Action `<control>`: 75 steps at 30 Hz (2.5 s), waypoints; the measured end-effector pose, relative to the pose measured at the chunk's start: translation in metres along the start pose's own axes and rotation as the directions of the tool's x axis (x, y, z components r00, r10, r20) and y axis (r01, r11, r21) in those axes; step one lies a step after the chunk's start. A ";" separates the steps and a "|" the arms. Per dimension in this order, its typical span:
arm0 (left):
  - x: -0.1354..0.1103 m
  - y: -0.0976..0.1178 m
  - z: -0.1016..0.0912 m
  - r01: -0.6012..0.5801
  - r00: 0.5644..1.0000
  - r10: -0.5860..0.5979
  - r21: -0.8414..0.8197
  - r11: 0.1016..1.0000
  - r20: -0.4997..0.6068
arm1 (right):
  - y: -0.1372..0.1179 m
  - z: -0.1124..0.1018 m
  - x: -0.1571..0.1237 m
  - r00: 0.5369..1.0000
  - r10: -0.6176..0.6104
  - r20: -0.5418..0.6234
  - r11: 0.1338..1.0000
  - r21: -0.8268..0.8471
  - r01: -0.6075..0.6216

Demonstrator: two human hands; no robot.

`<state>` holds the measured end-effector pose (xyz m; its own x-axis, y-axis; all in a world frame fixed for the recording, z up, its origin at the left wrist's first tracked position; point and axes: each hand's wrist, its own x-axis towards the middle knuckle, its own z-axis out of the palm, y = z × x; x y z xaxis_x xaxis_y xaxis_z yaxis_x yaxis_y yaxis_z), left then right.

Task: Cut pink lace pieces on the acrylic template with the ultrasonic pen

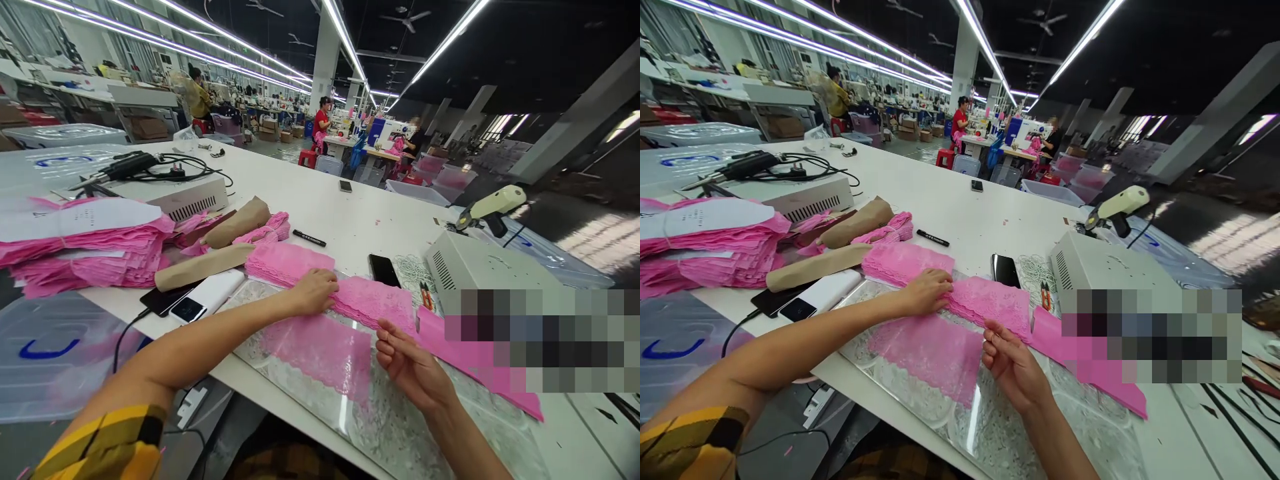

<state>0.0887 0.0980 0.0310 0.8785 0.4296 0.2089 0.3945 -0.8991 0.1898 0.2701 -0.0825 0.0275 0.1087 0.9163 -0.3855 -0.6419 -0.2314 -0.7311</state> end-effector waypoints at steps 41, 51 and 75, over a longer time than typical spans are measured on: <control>0.038 0.028 0.028 0.112 0.981 -0.086 0.147 0.983 -0.174 | -0.027 0.018 0.090 0.709 -0.705 0.005 0.401 -0.822 0.404; 0.036 0.031 0.032 0.186 0.982 -0.179 0.134 0.973 -0.058 | -0.078 -0.049 0.036 0.484 -0.824 -0.296 0.532 -0.701 0.476; -0.001 0.147 0.047 -0.425 0.904 0.427 0.100 0.900 0.001 | -0.018 -0.131 -0.119 0.495 -0.657 -0.568 0.614 -0.784 -0.085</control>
<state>0.1584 -0.0381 0.0138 0.9632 0.0043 0.2687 0.0083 -0.9999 -0.0137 0.3679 -0.2300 0.0124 0.9071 0.4198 -0.0301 0.1919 -0.4761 -0.8582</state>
